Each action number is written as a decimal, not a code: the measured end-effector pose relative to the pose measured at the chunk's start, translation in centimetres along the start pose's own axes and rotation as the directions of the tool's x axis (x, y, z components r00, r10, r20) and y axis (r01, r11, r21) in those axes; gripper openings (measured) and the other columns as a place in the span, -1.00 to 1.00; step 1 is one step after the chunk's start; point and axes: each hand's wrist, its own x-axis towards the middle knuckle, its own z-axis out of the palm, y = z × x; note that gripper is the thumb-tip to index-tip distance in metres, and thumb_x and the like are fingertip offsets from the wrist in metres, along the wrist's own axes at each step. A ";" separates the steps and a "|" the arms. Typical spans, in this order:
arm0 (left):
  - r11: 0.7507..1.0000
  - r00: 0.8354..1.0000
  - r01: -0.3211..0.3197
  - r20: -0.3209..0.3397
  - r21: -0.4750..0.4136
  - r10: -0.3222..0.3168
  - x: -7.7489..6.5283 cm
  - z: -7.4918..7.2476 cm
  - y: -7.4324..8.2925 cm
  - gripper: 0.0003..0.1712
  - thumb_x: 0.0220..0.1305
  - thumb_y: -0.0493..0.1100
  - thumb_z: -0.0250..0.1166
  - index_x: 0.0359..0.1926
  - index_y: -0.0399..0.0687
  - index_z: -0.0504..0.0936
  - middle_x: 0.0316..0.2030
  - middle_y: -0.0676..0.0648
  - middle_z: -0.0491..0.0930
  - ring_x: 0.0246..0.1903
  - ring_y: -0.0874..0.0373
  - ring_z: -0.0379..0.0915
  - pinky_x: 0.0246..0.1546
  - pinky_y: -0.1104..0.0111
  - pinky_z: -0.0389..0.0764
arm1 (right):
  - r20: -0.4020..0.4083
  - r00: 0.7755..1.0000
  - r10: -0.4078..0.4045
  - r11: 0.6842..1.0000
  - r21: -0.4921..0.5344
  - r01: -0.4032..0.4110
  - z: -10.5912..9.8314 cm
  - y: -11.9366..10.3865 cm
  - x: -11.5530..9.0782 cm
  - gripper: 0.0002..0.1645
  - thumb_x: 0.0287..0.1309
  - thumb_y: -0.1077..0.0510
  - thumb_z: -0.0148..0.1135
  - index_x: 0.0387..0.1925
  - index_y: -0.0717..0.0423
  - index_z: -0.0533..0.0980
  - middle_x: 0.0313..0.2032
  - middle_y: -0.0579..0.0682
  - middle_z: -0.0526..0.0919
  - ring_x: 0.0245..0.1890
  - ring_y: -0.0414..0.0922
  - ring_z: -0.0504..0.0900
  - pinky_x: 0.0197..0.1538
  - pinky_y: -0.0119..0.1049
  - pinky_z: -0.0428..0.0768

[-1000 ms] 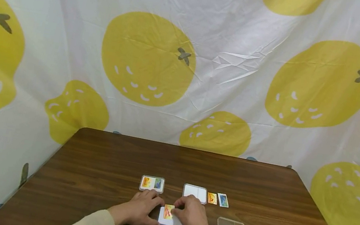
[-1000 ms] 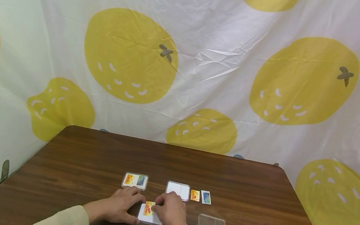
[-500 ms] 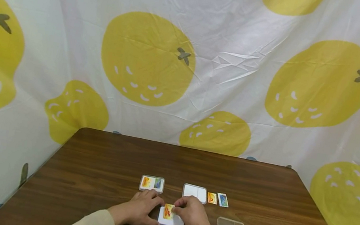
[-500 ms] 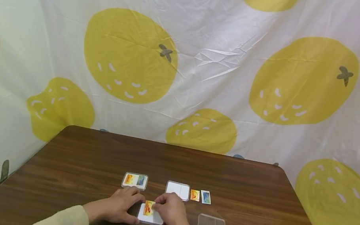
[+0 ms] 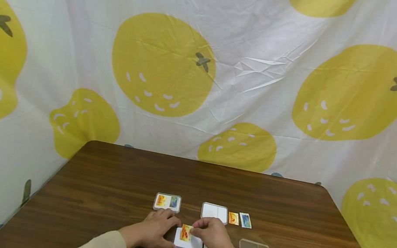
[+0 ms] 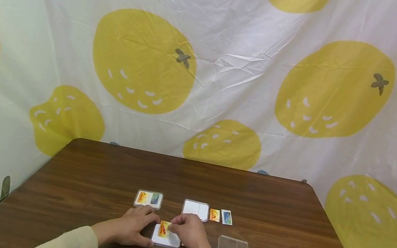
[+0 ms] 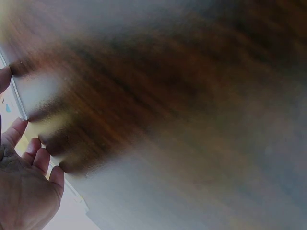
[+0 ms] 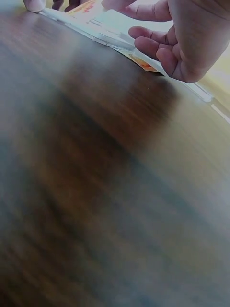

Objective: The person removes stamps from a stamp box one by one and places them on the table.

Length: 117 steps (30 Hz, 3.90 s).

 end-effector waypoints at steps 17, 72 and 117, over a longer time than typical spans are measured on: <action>1.000 1.000 0.008 0.015 0.002 -0.008 0.1 -0.1 0.1 -0.38 0.09 0.17 0.46 0.12 0.08 0.52 0.10 -0.05 0.34 0.12 -0.02 0.25 0.14 0.00 0.28 | -0.004 0.999 0.035 0.997 0.066 -0.035 -1.2 -0.1 -0.2 -0.89 0.07 0.23 0.42 -0.39 0.21 0.66 -0.40 -0.09 0.65 -0.36 -0.17 0.49 -0.25 -0.28 0.44; 1.000 1.000 -0.003 0.020 -0.015 0.003 0.1 0.1 -0.2 -0.41 0.10 0.17 0.45 0.10 0.10 0.51 0.12 -0.06 0.35 0.13 -0.01 0.26 0.12 0.01 0.27 | -0.038 0.999 0.035 0.996 -0.083 -0.038 -7.9 2.8 -2.1 -0.86 0.07 0.19 0.44 -0.42 0.20 0.65 -0.42 -0.08 0.61 -0.37 -0.14 0.47 -0.28 -0.23 0.44; 1.000 1.000 -0.002 0.017 -0.015 0.002 0.1 0.1 -0.2 -0.42 0.10 0.18 0.45 0.10 0.11 0.52 0.10 -0.04 0.34 0.10 0.02 0.25 0.12 0.01 0.27 | -0.073 0.997 0.030 0.924 -0.377 -0.056 -7.3 3.6 -2.7 -0.87 0.02 0.16 0.42 -0.54 -0.04 0.60 -0.65 -0.17 0.50 -0.68 -0.18 0.45 -0.51 -0.23 0.38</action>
